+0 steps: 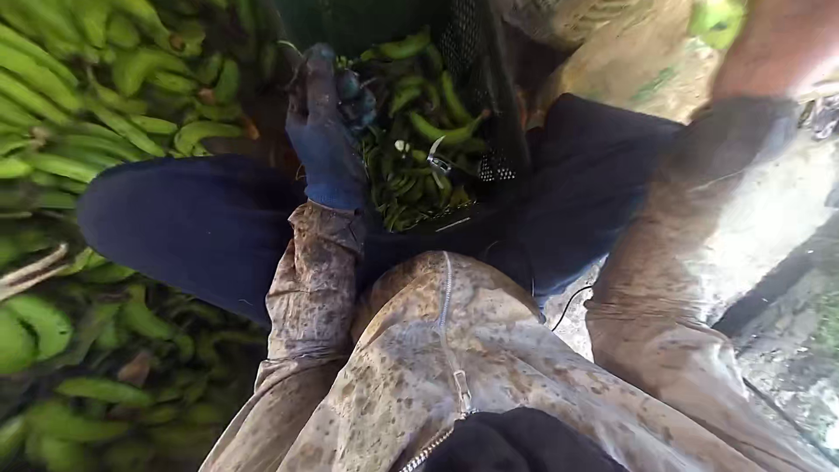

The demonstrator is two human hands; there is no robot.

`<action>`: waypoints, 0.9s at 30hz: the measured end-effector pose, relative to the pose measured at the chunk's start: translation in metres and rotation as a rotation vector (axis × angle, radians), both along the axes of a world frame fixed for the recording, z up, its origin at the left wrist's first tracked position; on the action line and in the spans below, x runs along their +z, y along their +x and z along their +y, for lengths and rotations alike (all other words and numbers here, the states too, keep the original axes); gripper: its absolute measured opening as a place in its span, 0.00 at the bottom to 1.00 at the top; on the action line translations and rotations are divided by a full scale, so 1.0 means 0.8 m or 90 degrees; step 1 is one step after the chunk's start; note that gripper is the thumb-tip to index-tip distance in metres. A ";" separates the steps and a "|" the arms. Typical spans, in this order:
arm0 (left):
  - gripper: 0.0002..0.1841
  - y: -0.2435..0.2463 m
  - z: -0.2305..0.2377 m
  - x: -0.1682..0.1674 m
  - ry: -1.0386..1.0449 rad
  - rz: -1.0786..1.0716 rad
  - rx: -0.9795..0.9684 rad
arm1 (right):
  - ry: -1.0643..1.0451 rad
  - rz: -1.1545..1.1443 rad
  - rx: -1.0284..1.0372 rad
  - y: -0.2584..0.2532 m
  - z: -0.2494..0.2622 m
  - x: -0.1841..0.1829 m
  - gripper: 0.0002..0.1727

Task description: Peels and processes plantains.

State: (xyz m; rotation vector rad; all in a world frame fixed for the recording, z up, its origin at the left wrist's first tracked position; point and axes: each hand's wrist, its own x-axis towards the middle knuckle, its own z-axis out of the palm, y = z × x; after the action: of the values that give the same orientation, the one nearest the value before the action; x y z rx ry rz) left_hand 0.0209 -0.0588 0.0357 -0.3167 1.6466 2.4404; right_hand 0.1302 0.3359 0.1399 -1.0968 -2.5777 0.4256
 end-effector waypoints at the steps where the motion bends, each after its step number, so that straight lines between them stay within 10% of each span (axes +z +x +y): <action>1: 0.18 0.000 0.003 -0.002 -0.018 -0.001 0.005 | -0.061 0.020 0.048 -0.011 -0.033 -0.019 0.18; 5: 0.16 -0.002 0.012 -0.004 -0.088 0.013 0.023 | -0.313 -0.270 0.229 -0.046 -0.168 -0.149 0.24; 12: 0.15 -0.012 0.013 -0.022 -0.126 -0.018 -0.011 | -0.287 -0.761 0.418 -0.020 -0.261 -0.276 0.25; 24: 0.11 -0.014 0.004 -0.029 -0.161 0.031 -0.040 | -0.171 -0.745 0.376 -0.039 -0.316 -0.313 0.20; 27: 0.13 -0.017 -0.006 -0.028 -0.177 0.020 -0.034 | -0.205 -0.708 0.294 -0.044 -0.296 -0.298 0.32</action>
State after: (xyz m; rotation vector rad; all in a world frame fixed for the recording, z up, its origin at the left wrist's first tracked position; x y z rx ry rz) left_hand 0.0070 -0.0638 0.0137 -0.2685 1.9830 2.1883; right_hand 0.0946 0.0989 -0.0986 -0.9700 -3.8984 0.4032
